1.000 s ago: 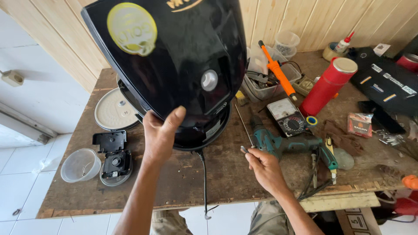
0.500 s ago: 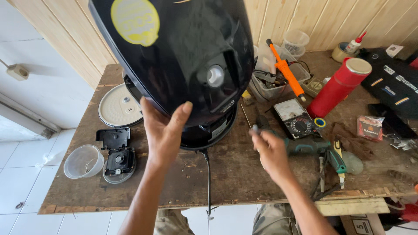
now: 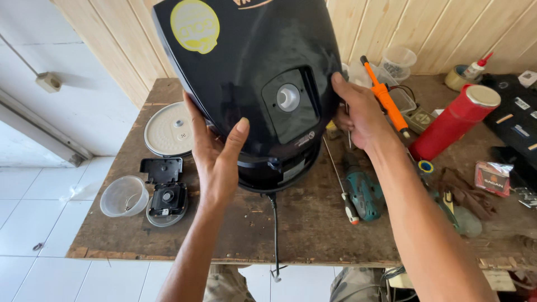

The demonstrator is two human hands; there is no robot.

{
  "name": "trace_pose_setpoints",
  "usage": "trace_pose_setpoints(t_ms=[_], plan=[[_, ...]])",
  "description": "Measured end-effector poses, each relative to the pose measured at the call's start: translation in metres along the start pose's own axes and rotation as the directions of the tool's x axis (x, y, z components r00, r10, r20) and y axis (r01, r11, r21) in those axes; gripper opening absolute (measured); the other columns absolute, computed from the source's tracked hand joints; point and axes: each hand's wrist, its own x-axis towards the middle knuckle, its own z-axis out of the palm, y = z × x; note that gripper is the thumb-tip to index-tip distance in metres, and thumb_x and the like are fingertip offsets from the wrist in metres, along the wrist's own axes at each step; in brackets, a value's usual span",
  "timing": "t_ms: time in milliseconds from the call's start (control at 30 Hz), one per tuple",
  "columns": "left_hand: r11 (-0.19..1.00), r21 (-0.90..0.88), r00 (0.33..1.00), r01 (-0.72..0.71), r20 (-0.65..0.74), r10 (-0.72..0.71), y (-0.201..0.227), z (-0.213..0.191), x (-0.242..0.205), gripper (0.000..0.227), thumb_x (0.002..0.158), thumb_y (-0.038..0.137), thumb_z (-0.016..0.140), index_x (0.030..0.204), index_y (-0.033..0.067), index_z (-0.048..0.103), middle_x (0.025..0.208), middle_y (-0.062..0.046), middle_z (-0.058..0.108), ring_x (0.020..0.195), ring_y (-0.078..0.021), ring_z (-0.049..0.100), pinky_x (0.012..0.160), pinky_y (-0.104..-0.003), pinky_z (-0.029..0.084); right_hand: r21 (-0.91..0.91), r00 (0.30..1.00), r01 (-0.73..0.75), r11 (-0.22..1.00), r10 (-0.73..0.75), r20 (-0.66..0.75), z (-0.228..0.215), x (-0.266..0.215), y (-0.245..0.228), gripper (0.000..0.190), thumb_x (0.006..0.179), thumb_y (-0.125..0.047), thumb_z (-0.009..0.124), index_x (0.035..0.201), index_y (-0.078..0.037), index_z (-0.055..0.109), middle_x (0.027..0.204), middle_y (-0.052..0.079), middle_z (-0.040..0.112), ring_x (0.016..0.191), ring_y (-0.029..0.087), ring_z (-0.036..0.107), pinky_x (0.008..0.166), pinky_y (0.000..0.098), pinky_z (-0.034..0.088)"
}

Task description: The person disassembles a rice cooker by removing the inner lid and using a screwdriver to pry open the outer casing. They then reassemble the unit, securing the casing and lid back into place.

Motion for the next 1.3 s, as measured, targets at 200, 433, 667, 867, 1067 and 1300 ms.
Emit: trace_pose_setpoints(t_ms=[200, 433, 667, 867, 1067, 1300], plan=[[0.940, 0.330, 0.996, -0.092, 0.040, 0.083, 0.016, -0.025, 0.005, 0.089, 0.105, 0.019, 0.086, 0.175, 0.0071, 0.032, 0.142, -0.023, 0.061, 0.121, -0.0354, 0.076, 0.105, -0.046, 0.070, -0.045, 0.999, 0.043, 0.998, -0.043, 0.000, -0.022, -0.066, 0.000, 0.041, 0.110, -0.046, 0.077, 0.099, -0.009, 0.063, 0.070, -0.002, 0.038, 0.032, 0.008, 0.035, 0.034, 0.0252, 0.027], [0.888, 0.456, 0.994, -0.056, 0.106, 0.008, 0.020, -0.015, 0.019, 0.069, 0.113, 0.047, 0.071, 0.169, 0.0120, 0.049, 0.153, -0.021, 0.062, 0.146, -0.0409, 0.062, 0.126, -0.057, 0.047, -0.158, 0.990, 0.026, 0.987, -0.047, -0.132, -0.017, -0.141, 0.002, 0.039, 0.106, -0.041, 0.083, 0.088, -0.009, 0.067, 0.061, -0.005, 0.039, 0.037, 0.003, 0.035, 0.033, 0.0179, 0.026], [0.900, 0.431, 0.988, -0.066, 0.152, 0.000, 0.029, -0.007, 0.017, 0.075, 0.116, 0.053, 0.060, 0.172, 0.0084, 0.040, 0.167, -0.034, 0.052, 0.160, -0.0507, 0.046, 0.133, -0.062, 0.034, -0.370, 0.975, 0.138, 0.919, -0.191, -0.111, 0.012, -0.155, -0.052, 0.055, 0.096, -0.032, 0.092, 0.138, -0.004, 0.071, 0.109, 0.011, 0.074, 0.101, 0.020, 0.071, 0.090, 0.0377, 0.063], [0.906, 0.419, 0.990, -0.056, 0.143, -0.005, 0.016, -0.009, 0.021, 0.081, 0.114, 0.055, 0.063, 0.172, 0.0055, 0.039, 0.165, -0.035, 0.054, 0.158, -0.0524, 0.048, 0.131, -0.062, 0.036, -0.368, 0.939, 0.250, 0.896, -0.317, -0.135, 0.013, -0.148, -0.046, 0.070, 0.098, -0.021, 0.092, 0.157, -0.004, 0.057, 0.131, 0.013, 0.069, 0.122, 0.021, 0.065, 0.108, 0.0427, 0.061], [0.906, 0.420, 0.985, 0.049, 0.130, -0.113, 0.007, -0.012, 0.028, 0.089, 0.102, 0.065, 0.051, 0.168, 0.0070, 0.041, 0.169, -0.013, 0.058, 0.158, -0.0255, 0.053, 0.129, -0.039, 0.043, -0.412, 0.957, 0.239, 0.879, -0.285, -0.055, 0.025, -0.153, -0.065, 0.060, 0.099, -0.028, 0.076, 0.153, -0.007, 0.058, 0.139, 0.006, 0.073, 0.126, 0.014, 0.068, 0.115, 0.0296, 0.056], [0.896, 0.416, 0.965, 0.157, 0.129, -0.229, -0.002, -0.016, 0.032, 0.096, 0.099, 0.067, 0.052, 0.172, 0.0069, 0.035, 0.178, -0.013, 0.047, 0.166, -0.0250, 0.042, 0.133, -0.038, 0.035, -0.552, 0.958, 0.079, 0.830, -0.216, -0.187, 0.020, -0.147, -0.059, 0.041, 0.099, -0.035, 0.079, 0.133, -0.011, 0.077, 0.122, -0.001, 0.078, 0.112, 0.008, 0.064, 0.104, 0.0262, 0.053]])
